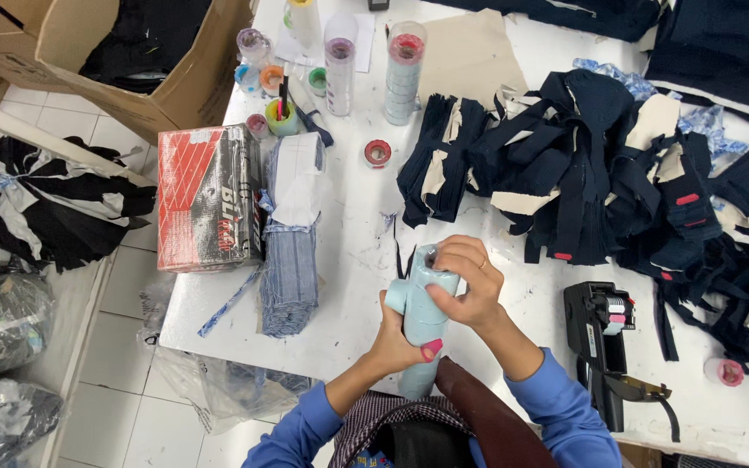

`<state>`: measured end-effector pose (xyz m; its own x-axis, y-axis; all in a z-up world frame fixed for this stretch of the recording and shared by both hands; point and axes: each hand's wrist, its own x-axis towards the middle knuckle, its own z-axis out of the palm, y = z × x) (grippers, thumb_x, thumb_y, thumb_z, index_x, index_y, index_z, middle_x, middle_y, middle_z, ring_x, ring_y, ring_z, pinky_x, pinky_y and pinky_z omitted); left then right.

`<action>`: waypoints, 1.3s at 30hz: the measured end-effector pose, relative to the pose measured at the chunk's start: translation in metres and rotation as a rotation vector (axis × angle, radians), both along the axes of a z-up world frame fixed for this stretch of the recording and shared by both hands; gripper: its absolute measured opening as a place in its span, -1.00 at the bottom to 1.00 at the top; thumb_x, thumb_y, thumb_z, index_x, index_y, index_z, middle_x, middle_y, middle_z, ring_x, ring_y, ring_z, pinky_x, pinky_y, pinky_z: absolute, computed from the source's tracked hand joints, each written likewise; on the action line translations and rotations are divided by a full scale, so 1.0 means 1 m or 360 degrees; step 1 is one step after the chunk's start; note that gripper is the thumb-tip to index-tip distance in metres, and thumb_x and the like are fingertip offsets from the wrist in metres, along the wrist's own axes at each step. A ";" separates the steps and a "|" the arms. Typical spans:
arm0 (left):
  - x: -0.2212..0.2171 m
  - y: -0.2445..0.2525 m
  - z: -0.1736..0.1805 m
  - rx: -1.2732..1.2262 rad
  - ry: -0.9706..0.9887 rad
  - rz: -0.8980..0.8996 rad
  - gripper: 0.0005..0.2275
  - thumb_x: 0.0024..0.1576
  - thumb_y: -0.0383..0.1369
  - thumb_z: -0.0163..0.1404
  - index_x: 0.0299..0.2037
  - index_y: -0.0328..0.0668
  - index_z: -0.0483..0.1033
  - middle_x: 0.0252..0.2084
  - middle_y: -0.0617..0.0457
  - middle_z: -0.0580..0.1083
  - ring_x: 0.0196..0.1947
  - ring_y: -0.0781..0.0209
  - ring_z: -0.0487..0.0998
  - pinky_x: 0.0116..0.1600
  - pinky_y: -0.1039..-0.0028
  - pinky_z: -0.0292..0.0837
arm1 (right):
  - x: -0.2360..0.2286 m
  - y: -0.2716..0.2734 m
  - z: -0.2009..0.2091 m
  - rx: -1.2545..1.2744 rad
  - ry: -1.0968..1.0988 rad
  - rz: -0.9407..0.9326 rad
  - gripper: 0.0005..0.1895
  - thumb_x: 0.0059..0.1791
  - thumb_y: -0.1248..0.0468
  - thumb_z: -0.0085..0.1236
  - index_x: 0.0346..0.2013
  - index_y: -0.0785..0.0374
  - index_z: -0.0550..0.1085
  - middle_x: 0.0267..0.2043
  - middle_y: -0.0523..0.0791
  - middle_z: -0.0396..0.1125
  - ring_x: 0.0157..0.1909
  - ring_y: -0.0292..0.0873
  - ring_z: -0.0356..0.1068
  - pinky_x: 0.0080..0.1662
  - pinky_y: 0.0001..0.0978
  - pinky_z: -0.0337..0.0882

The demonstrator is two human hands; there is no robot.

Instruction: The person folds dark blue garments and secures them with a handheld tape dispenser. They also handle rolls of tape and a roll of light blue material, placing items on a white table.

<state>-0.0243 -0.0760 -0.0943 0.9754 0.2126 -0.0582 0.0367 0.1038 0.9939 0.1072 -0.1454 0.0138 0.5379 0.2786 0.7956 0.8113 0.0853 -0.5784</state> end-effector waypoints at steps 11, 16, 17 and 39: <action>-0.026 -0.015 0.018 -0.0038 0.0025 -0.0002 -0.43 -0.32 -0.33 0.09 -0.27 -0.11 -0.14 -0.18 0.04 0.03 -0.18 0.37 0.09 -0.25 0.57 0.17 | -0.019 -0.018 0.003 -0.0335 -0.0029 0.0052 -0.77 -0.23 0.22 -0.09 -0.74 0.23 0.22 -0.71 -0.18 0.12 -0.48 -0.19 0.19 -0.22 -0.36 0.04; -0.003 0.012 0.004 0.0815 0.0151 0.0323 -0.39 -0.41 -0.26 0.22 -0.24 -0.25 0.10 -0.27 -0.09 0.28 -0.17 -0.04 0.36 -0.04 0.21 0.27 | -0.021 -0.037 0.054 -0.1124 0.0292 -0.0030 -0.80 -0.21 0.18 0.09 -0.36 0.17 0.35 -0.35 -0.14 0.37 -0.11 -0.15 0.22 0.05 -0.15 -0.16; 0.004 0.018 0.015 0.1224 0.0140 0.0396 -0.51 -0.42 -0.35 0.18 -0.26 -0.27 0.26 -0.33 0.00 0.37 -0.25 0.05 0.44 -0.08 0.32 0.35 | -0.022 -0.039 0.064 -0.1353 0.0470 -0.0019 -0.75 -0.19 0.20 0.08 -0.32 0.25 0.30 -0.39 -0.05 0.38 -0.15 -0.11 0.21 0.03 -0.10 -0.14; 0.012 0.048 -0.015 0.1253 0.0494 0.0075 -0.57 -0.32 -0.22 0.17 -0.39 -0.34 0.26 -0.44 -0.07 0.36 -0.26 -0.03 0.46 -0.09 0.39 0.32 | 0.043 -0.019 0.011 -0.1132 0.1499 0.0578 -0.67 -0.30 0.54 0.08 -0.26 0.32 0.43 -0.44 -0.04 0.34 -0.35 -0.25 0.31 -0.24 -0.53 0.36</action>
<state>-0.0119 -0.0282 -0.1096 0.9287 0.3434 -0.1400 0.3330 -0.6062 0.7222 0.1502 -0.1644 0.0243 0.6199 0.7440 -0.2494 0.0486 -0.3536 -0.9341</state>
